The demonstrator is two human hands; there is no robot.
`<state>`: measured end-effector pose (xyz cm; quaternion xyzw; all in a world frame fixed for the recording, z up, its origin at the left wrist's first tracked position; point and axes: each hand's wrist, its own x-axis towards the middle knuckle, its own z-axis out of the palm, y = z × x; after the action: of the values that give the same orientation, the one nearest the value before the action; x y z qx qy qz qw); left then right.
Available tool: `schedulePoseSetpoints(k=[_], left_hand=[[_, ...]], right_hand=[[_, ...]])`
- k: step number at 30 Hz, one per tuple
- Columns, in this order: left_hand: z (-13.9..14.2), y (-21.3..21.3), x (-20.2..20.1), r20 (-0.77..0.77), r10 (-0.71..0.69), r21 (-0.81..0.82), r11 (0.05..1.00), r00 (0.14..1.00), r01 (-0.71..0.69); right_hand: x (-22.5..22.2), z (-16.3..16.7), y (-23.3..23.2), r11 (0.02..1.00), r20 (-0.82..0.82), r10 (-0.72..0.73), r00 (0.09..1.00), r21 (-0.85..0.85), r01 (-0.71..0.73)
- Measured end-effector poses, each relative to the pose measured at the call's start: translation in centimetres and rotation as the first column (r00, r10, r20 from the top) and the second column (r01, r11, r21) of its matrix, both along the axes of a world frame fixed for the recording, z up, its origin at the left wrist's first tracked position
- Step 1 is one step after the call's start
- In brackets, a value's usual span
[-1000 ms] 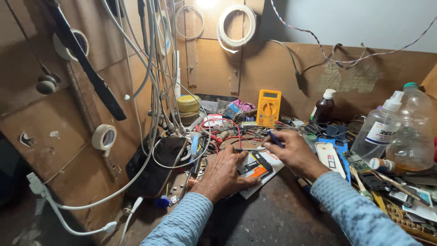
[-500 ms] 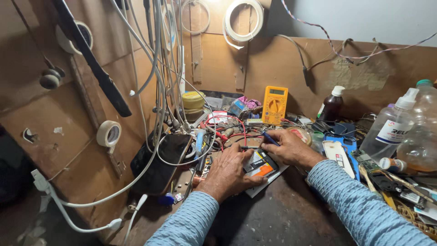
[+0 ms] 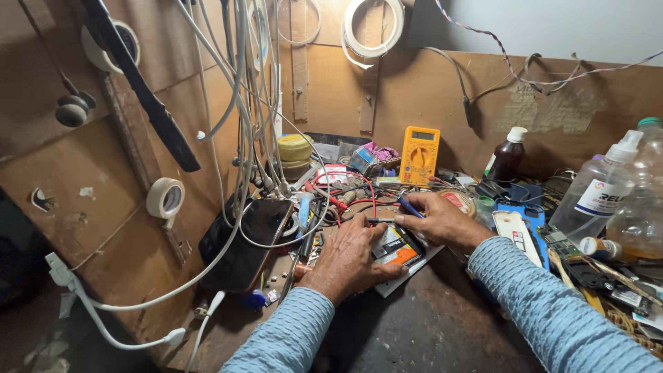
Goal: The person uses a small blue-handled tool to carefully pry and separate components on a disassembled mobile phone battery pack. They repeatedly lift and adjust the battery and internal parts on a cluttered workbench while keeping the device steady with the other hand.
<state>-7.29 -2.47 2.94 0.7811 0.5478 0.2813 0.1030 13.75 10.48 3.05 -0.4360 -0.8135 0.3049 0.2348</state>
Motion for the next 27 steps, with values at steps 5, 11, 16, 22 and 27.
schedulePoseSetpoints(k=[5,11,16,22,27], left_hand=[[-0.1,0.1,0.0,-0.032,0.013,-0.003,1.000,0.999,-0.013],[-0.1,0.1,0.1,-0.014,0.004,0.008,1.000,1.000,-0.004],[-0.2,0.2,0.0,-0.006,0.000,-0.016,1.000,1.000,0.000],[-0.2,0.2,0.1,0.000,-0.003,0.002,1.000,1.000,0.003],[0.0,0.0,0.0,-0.005,0.012,-0.038,0.999,1.000,-0.012]], right_hand=[[-0.1,1.0,-0.7,0.961,-0.057,-0.087,0.995,-0.267,0.069],[-0.3,2.5,-1.9,0.940,-0.066,-0.139,0.988,-0.321,0.111],[-0.3,2.8,-2.4,0.954,-0.065,-0.137,0.988,-0.276,0.114],[0.0,2.6,-2.4,0.933,-0.146,-0.151,0.978,-0.348,0.092],[0.1,2.1,-2.3,0.941,-0.160,-0.165,0.973,-0.322,0.107]])
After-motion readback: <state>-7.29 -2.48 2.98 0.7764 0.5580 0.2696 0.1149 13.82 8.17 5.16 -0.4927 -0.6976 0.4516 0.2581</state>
